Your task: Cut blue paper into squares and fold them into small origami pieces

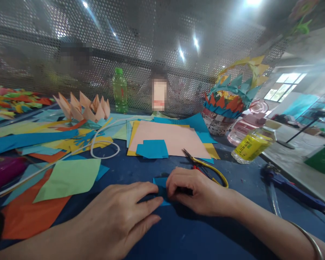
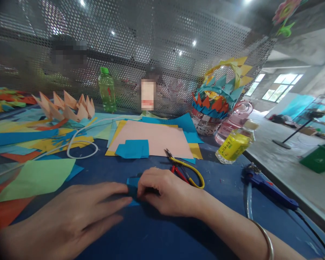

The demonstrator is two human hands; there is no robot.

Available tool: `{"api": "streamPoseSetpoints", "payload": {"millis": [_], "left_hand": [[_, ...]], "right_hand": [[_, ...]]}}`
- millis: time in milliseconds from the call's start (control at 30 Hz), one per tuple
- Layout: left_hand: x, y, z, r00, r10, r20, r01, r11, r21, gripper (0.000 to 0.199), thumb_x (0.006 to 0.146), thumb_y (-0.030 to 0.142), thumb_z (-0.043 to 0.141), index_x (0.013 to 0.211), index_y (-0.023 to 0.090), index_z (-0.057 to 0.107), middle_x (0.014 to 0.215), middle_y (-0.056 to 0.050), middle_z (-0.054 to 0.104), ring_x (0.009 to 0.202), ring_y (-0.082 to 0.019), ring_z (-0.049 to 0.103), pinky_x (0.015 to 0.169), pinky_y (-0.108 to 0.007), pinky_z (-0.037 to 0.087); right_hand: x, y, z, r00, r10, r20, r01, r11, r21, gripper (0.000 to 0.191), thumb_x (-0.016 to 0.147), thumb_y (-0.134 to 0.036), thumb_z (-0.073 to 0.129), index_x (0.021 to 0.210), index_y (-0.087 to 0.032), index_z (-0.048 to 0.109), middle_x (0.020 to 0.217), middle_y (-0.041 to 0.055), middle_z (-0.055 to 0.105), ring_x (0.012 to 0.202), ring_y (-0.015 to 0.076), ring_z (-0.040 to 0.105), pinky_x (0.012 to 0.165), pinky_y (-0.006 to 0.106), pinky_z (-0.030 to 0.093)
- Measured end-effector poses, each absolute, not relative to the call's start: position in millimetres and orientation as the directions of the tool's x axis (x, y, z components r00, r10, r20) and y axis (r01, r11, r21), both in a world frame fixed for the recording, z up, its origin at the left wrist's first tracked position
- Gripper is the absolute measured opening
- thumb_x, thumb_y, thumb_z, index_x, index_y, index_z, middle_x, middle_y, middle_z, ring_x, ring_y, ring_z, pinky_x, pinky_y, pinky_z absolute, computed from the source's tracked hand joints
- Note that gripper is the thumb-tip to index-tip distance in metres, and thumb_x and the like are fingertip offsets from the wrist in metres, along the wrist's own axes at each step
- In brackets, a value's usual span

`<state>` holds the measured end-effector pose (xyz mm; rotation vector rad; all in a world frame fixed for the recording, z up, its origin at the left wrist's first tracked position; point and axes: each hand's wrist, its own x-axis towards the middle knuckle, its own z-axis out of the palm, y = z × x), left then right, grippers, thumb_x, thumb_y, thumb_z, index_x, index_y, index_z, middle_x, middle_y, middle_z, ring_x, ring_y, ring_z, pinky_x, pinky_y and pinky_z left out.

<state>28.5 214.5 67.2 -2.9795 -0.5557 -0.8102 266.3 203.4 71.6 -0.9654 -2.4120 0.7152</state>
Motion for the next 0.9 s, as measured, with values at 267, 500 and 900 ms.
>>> {"api": "streamPoseSetpoints", "payload": {"millis": [267,500,900], "left_hand": [[24.2,214.4,64.2,0.811,0.351,0.468,0.349,-0.932,0.093,0.027,0.096,0.028,0.045,0.106,0.026,0.070,0.108,-0.005,0.067,0.089,-0.017,0.066,0.070,-0.025,0.054],[26.4,214.0,65.7,0.813,0.343,0.470,0.336,-0.936,0.101,0.030,0.097,0.027,0.041,0.101,0.024,0.070,0.104,-0.006,0.067,0.079,-0.016,0.066,0.063,-0.025,0.053],[27.8,215.5,64.7,0.823,0.317,0.472,0.325,-0.943,0.067,0.032,0.099,0.029,0.037,0.104,0.023,0.068,0.104,-0.006,0.068,0.080,-0.018,0.067,0.059,-0.028,0.053]], "right_hand": [[265.2,202.6,75.2,-0.664,0.718,0.207,0.491,0.628,-0.603,0.023,0.082,-0.002,0.056,0.095,-0.018,0.066,0.091,0.0046,0.065,0.089,0.0145,0.061,0.082,0.026,0.050],[266.6,203.4,72.5,-0.687,0.687,0.234,0.469,0.667,-0.579,0.018,0.087,-0.009,0.056,0.091,-0.018,0.071,0.093,0.0061,0.065,0.090,0.0136,0.062,0.082,0.024,0.051],[266.4,204.7,69.3,-0.690,0.664,0.290,0.426,0.696,-0.578,0.019,0.083,-0.001,0.057,0.085,-0.013,0.072,0.089,0.0063,0.066,0.085,0.0114,0.063,0.079,0.020,0.050]]}}
